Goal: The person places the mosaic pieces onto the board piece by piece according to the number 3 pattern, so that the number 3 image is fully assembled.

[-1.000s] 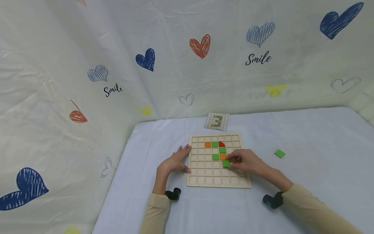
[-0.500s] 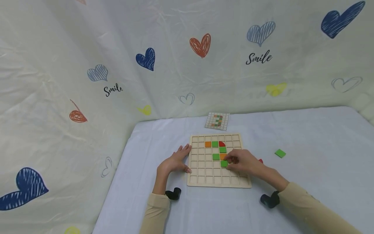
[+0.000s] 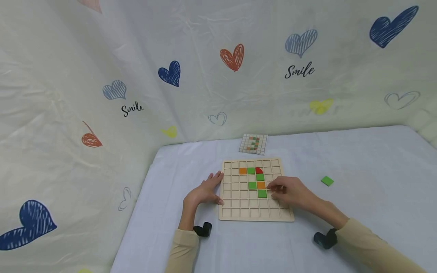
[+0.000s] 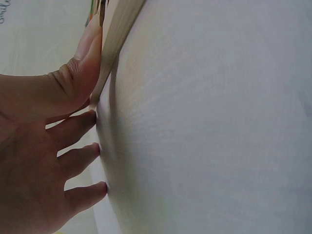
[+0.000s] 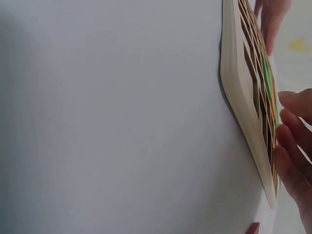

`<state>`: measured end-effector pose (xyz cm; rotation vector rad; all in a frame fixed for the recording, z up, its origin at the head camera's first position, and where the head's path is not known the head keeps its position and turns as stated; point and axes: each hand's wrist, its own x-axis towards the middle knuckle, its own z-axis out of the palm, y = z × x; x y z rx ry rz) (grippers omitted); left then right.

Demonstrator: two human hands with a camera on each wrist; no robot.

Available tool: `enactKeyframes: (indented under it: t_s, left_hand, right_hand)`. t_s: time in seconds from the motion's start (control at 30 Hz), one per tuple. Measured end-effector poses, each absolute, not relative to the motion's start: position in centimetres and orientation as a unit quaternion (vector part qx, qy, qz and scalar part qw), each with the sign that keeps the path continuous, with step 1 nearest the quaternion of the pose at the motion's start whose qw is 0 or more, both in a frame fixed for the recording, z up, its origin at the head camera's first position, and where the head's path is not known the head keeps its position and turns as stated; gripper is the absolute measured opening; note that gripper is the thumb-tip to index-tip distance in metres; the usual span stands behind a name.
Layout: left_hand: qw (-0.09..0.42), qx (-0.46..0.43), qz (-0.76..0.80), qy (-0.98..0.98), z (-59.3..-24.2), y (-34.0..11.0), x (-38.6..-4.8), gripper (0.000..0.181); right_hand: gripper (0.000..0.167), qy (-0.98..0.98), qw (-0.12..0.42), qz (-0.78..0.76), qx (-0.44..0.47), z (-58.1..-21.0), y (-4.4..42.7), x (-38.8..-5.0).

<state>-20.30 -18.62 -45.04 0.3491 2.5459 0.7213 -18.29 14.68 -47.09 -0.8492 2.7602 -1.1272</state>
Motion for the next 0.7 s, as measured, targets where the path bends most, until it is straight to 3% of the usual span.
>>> enactKeyframes:
  t_s: [0.4,0.7]
  left_hand:
    - [0.236,0.124,0.251,0.931,-44.9,-18.3,-20.4,0.105]
    - [0.234,0.119,0.25,0.932,-44.8,-18.3,-20.2,0.104]
  right_hand:
    - [0.024,0.903,0.01,-0.352,-0.245,-46.6,18.1,-17.0]
    - [0.024,0.917,-0.039,-0.311,-0.248,-46.9,20.2,-16.4]
